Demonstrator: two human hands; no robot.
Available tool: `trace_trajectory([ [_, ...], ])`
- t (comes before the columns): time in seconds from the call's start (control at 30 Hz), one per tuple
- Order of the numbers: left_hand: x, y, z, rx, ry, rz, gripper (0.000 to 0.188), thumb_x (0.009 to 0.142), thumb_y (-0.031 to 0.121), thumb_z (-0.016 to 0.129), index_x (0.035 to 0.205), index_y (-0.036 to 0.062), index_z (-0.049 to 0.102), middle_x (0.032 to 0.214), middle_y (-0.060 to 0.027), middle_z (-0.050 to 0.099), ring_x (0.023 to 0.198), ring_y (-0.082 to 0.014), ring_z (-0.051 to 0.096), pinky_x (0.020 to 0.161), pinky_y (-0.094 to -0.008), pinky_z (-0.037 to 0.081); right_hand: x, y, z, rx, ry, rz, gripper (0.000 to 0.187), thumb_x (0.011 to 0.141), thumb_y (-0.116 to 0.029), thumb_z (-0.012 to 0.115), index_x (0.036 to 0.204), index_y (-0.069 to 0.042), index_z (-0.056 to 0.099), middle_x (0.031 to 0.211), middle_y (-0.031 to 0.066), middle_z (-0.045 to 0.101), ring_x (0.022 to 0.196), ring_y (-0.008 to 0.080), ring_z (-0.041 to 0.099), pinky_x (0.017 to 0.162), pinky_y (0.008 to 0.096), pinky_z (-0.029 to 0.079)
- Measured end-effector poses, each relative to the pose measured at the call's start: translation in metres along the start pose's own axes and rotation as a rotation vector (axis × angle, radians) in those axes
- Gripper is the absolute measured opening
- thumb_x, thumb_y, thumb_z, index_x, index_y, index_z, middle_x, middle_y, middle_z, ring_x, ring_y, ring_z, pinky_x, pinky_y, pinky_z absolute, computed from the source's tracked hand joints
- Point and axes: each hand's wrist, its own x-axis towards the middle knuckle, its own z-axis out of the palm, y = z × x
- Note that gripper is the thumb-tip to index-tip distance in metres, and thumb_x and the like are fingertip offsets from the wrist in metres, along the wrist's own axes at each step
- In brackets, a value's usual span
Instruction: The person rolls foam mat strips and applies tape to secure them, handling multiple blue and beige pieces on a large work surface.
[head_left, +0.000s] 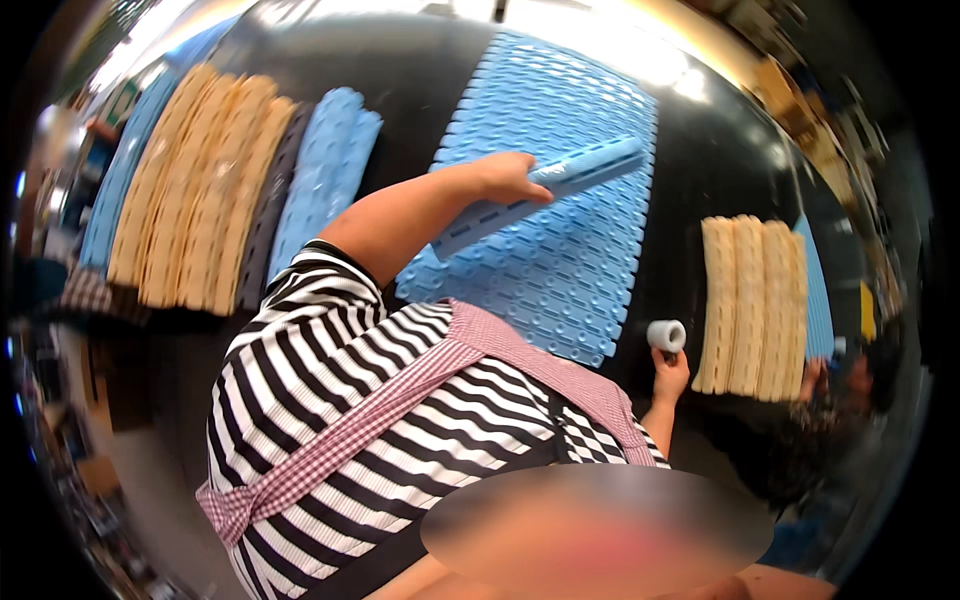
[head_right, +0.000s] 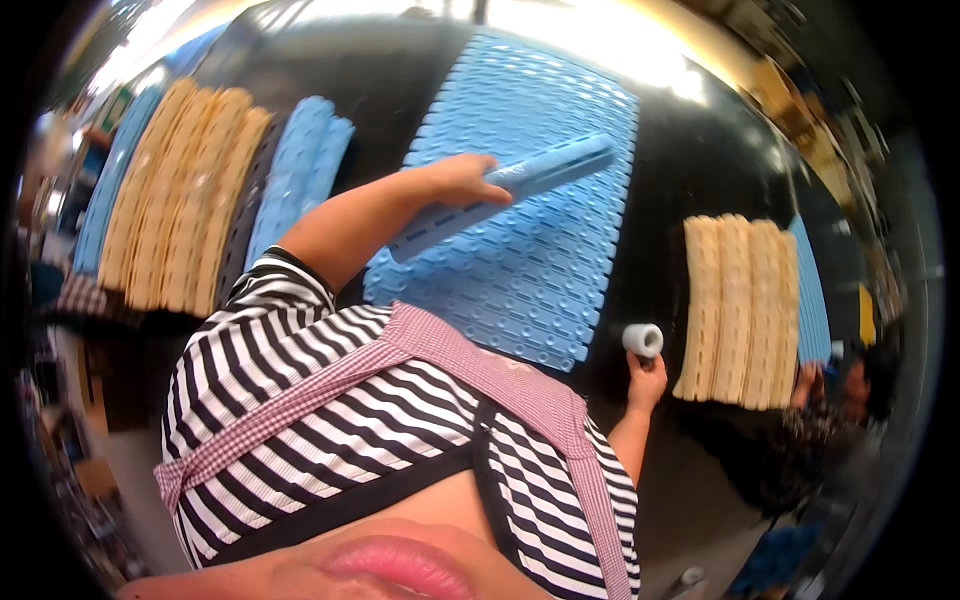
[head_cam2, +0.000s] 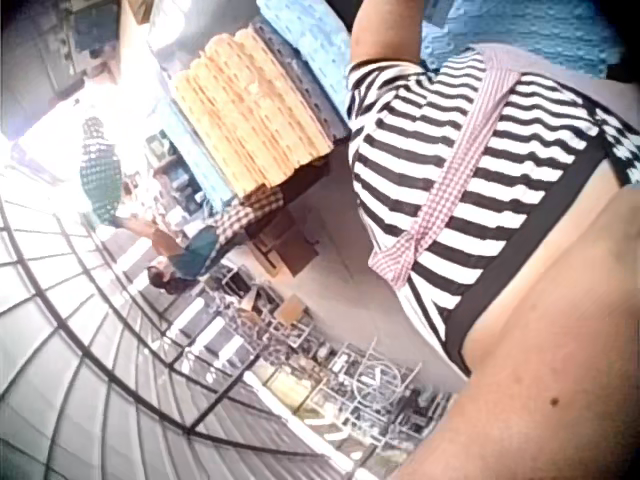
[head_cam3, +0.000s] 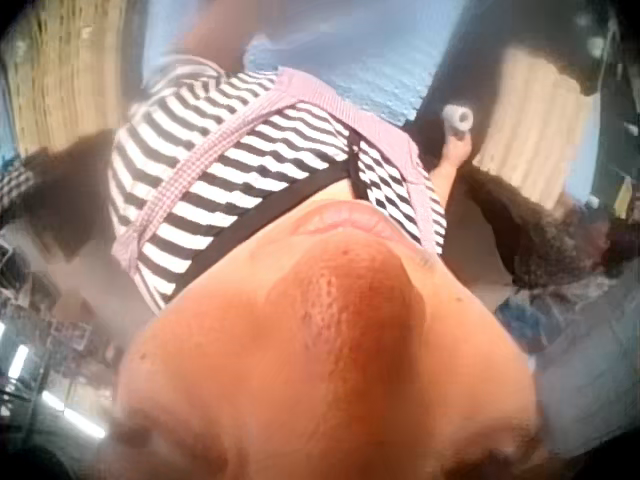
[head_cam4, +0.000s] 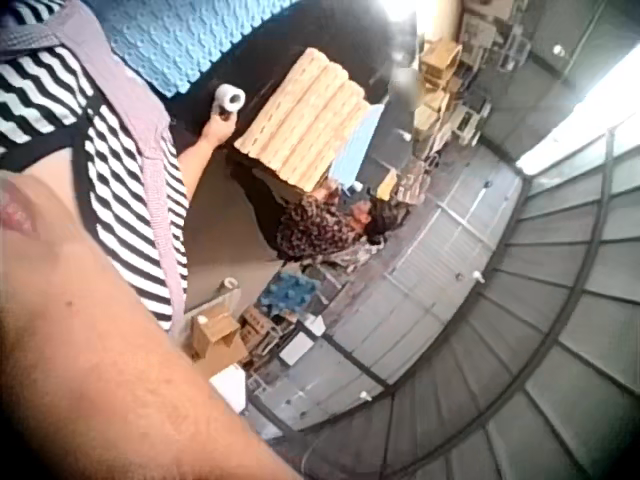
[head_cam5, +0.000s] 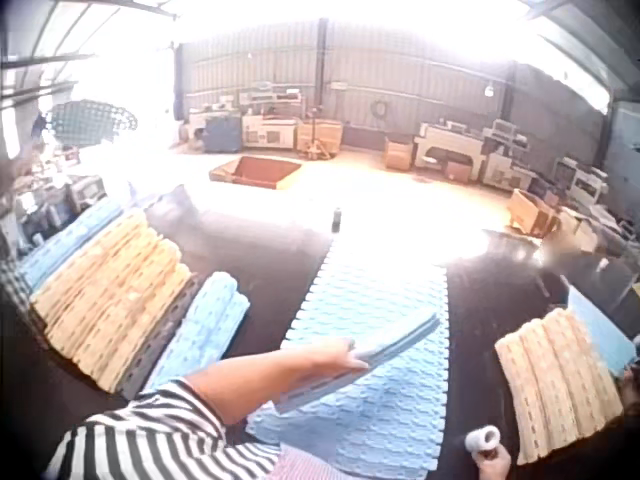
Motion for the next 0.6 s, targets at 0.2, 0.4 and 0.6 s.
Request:
trace_trajectory([
  [0.2,-0.137,-0.029,-0.024,-0.382,0.366,-0.011,0.069,0.088,0.052,0.073,0.133,0.0009,0.060,0.122,-0.0199,0.068,0.111,-0.0264,0.065,0.098,-0.0387,0.049,0.000,0.019,-0.008,-0.004,-0.001,-0.019,0.032,0.085,-0.010,0.083,0.115,-0.004,0.071,0.075,-0.0079,0.058,0.055,0.0022,0.040,0.050,0.0226,0.027],
  [0.4,-0.282,-0.049,-0.104,0.165,0.784,-0.373,0.096,0.087,0.059,0.071,0.157,0.0052,0.033,0.143,-0.0253,0.056,0.130,-0.0403,0.057,0.109,-0.0439,0.045,0.009,0.011,-0.005,0.039,-0.050,0.040,0.029,0.085,-0.010,0.082,0.113,-0.005,0.072,0.077,-0.0064,0.061,0.056,0.0030,0.043,0.048,0.0220,0.032],
  [0.6,-0.286,-0.131,-0.081,0.556,0.432,-0.886,0.095,0.089,0.049,0.074,0.159,0.0030,0.028,0.148,-0.0254,0.051,0.138,-0.0396,0.049,0.115,-0.0449,0.039,0.012,0.011,-0.003,0.023,-0.064,0.000,0.031,0.086,-0.012,0.082,0.114,-0.004,0.071,0.074,-0.0067,0.056,0.055,0.0035,0.041,0.049,0.0225,0.030],
])
